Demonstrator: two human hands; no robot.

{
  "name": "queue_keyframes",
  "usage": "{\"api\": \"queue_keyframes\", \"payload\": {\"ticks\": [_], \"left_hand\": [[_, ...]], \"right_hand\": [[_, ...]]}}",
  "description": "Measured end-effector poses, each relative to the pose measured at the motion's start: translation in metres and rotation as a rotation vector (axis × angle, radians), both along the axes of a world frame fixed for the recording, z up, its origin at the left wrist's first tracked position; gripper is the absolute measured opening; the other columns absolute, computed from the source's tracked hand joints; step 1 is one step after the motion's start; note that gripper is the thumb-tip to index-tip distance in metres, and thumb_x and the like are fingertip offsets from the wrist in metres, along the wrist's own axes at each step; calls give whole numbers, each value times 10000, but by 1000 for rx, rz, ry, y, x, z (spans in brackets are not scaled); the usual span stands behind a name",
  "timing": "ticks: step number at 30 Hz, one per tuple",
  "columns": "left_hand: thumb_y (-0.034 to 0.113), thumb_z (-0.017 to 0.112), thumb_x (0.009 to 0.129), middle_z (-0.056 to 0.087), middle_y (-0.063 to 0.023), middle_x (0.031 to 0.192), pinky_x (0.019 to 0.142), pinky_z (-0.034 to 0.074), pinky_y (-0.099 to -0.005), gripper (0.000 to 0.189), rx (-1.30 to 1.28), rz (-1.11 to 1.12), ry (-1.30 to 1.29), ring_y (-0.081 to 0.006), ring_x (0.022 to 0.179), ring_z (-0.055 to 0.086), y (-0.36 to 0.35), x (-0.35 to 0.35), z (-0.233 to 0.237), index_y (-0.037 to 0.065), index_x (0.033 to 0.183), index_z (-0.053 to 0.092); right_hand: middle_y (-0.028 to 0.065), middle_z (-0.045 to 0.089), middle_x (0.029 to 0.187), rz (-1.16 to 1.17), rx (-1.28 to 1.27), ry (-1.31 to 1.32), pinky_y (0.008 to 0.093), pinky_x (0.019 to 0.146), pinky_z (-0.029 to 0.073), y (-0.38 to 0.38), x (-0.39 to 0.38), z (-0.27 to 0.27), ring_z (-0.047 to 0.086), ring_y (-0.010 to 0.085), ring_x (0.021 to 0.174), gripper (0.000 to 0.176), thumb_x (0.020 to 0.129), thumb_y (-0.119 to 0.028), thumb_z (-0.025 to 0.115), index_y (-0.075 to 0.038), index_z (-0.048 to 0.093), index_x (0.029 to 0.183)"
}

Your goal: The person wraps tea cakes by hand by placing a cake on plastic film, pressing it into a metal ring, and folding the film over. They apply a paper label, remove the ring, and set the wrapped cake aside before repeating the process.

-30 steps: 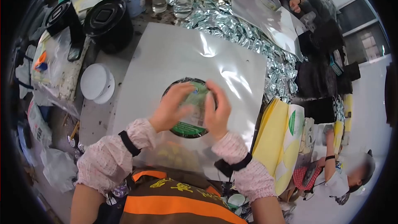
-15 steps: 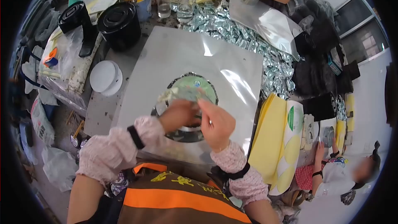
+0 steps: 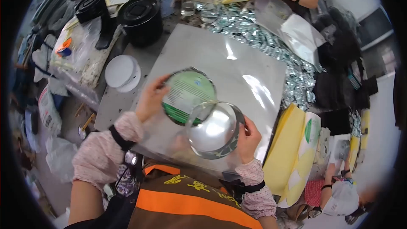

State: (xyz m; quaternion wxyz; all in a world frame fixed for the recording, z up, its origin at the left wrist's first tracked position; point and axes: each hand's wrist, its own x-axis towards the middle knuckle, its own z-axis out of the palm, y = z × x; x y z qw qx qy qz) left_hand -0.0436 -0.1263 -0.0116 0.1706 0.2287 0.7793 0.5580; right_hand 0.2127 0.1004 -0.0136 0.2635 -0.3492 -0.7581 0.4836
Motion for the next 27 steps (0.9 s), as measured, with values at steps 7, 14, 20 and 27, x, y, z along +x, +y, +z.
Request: {"api": "queue_keyframes", "payload": {"ticks": [7,14,20,27], "left_hand": [[77,675,928,706,-77,1145,985,471,-310,263,-527,-364,-421,-150,1092,626,-217,-45,83,-17,1173,688],[215,836,725,675,-17,906,863,470,-405,133,-444,-764,284,-257,962,587,-152,-7,32,134,786,750],[228,777,805,613,-22,791,782,464,-404,155,-329,-851,436,-262,875,567,-124,-8,9,109,809,678],[104,607,945,733,-101,924,766,529,-362,83,-109,-390,8,-285,800,682,-68,-7,59,58,913,669]], "right_hand": [[142,701,1093,63,-50,17,303,819,577,-6,5,-8,691,197,981,320,942,-12,603,48,621,1256],[267,427,1486,424,168,-26,454,1105,415,-11,39,-6,509,397,1314,548,719,-141,837,-21,651,1220],[324,294,1548,545,208,-125,501,1135,381,-38,74,9,354,473,1420,387,642,-234,901,-65,664,898],[347,305,1525,1009,434,-27,492,1118,400,-96,0,20,398,499,1377,379,670,-221,877,-55,648,923]]}}
